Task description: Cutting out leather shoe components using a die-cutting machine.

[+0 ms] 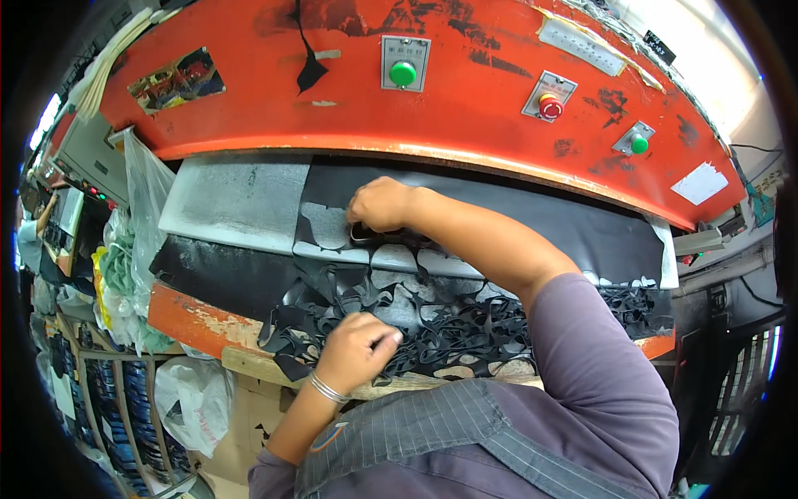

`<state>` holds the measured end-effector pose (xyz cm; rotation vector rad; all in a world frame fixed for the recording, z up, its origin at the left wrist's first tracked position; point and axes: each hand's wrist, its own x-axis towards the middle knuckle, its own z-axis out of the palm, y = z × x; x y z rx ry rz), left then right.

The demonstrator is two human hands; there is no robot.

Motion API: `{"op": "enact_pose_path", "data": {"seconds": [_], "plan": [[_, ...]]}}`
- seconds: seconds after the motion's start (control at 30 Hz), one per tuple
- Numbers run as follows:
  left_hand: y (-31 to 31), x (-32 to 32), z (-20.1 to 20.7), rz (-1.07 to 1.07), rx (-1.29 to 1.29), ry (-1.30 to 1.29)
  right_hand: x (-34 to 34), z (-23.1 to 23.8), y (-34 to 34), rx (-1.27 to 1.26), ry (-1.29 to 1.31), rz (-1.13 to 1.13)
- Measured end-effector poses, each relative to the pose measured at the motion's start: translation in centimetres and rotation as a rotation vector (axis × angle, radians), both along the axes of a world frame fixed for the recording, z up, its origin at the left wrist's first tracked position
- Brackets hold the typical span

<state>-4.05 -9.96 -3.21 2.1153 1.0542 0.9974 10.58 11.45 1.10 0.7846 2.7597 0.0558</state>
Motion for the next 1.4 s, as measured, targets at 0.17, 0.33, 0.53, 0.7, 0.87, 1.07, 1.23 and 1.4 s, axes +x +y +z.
{"op": "enact_pose_path", "data": {"seconds": [0.17, 0.33, 0.53, 0.7, 0.87, 1.07, 1.23, 1.4], "plan": [[4.6, -0.4, 1.2, 0.137, 0.127, -0.095, 6.4, 2.3, -1.0, 0.186, 0.452, -0.408], [10.4, 3.3, 0.5, 0.18, -0.09, -0.122, 13.3, -0.3, -5.1, -0.118, 0.917, -1.222], [14.9, 8.8, -4.8, 0.171, -0.106, 0.141, 15.3, -6.7, -8.6, 0.004, 1.066, -1.287], [14.3, 9.6, -5.6, 0.22, 0.046, 0.138, 14.3, -7.1, -11.7, 0.401, 0.693, -0.907], [14.3, 9.6, -6.0, 0.238, 0.072, 0.092, 13.5, -7.8, -11.4, 0.443, 0.792, -0.888], [14.2, 9.1, -5.6, 0.25, 0.074, 0.125, 13.0, -8.1, -11.6, 0.58, 0.774, -0.817], [14.3, 9.3, -5.4, 0.247, 0.104, 0.14, 12.8, -7.9, -11.5, 0.607, 0.657, -0.873], [13.8, 7.7, -3.8, 0.339, 0.032, -0.106, 17.2, -4.7, -12.8, 0.596, 1.131, -0.737]]}}
